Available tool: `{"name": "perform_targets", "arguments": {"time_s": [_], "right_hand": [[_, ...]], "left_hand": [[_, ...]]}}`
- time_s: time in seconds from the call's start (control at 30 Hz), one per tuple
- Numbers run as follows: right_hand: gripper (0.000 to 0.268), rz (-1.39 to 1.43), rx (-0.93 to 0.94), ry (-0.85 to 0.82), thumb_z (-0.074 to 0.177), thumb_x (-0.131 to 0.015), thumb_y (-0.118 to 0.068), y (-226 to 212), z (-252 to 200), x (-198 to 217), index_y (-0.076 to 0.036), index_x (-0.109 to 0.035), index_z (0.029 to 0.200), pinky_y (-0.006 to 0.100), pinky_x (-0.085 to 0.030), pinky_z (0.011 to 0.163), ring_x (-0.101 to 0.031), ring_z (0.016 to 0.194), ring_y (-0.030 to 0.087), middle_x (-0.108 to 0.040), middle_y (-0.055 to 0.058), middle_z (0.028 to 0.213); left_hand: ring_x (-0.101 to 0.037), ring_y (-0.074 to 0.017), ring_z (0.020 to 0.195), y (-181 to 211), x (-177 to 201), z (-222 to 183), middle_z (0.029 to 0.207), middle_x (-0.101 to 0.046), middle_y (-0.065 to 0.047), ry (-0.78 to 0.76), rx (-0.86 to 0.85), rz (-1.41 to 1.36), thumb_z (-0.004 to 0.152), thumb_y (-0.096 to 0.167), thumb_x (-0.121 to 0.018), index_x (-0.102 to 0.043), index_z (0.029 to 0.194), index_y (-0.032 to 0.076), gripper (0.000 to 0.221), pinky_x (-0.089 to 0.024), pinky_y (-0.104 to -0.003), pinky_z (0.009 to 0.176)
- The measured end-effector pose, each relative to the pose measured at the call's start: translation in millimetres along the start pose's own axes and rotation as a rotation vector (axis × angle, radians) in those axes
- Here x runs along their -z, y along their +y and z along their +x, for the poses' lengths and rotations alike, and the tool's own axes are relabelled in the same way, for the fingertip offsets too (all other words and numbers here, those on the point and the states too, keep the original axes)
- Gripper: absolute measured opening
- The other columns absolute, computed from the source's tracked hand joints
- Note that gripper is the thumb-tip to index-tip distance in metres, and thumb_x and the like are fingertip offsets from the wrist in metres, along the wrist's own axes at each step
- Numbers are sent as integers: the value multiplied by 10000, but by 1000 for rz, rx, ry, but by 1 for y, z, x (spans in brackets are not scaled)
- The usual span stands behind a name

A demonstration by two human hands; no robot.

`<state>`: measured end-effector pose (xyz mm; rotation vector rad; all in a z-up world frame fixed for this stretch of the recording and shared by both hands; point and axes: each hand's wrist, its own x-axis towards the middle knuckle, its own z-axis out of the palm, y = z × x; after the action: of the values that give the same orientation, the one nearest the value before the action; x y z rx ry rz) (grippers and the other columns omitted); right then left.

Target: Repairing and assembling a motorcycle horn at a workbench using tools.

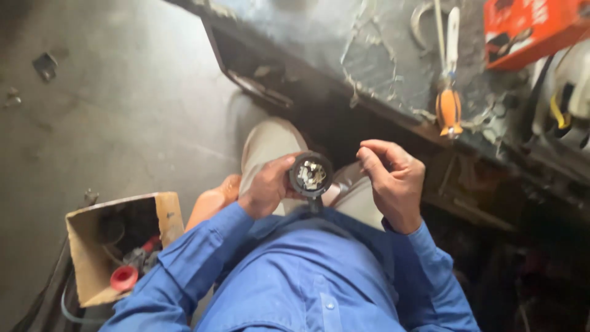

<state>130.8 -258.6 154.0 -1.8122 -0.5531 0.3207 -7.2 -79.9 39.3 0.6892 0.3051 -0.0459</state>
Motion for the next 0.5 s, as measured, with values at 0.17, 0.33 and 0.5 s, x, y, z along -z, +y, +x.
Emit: {"name": "perform_targets", "arguments": {"time_s": [0.17,0.33,0.5], "right_hand": [[146,-215,325,67,971,-730,-87,-58,71,-22,6,-745,1082,258,-556,709,-695,787,107,-753,78,923],[214,-407,271,72,933,-685,-206,-81,135,-53,-33,-745,1044,348,-563,691,-739,730,240,-742,150,872],[664,-563,726,43,852,-798,-360,-60,205,-95,54,-590,1329,440,-500,1020,-639,1192,412,-668,261,1271]], "left_hand": [[-698,-274,1124,-6,15,4,1271,-695,-137,13,-57,-27,1037,378,-411,-543,1431,13,553,-612,-504,921],[-705,-276,1082,6,13,5,1237,-705,-145,30,-73,9,1039,371,-392,-562,1413,2,552,-609,-501,864],[-716,-298,1080,11,11,6,1243,-701,-168,39,-57,-45,1019,365,-379,-544,1410,-2,561,-622,-507,881]]}}
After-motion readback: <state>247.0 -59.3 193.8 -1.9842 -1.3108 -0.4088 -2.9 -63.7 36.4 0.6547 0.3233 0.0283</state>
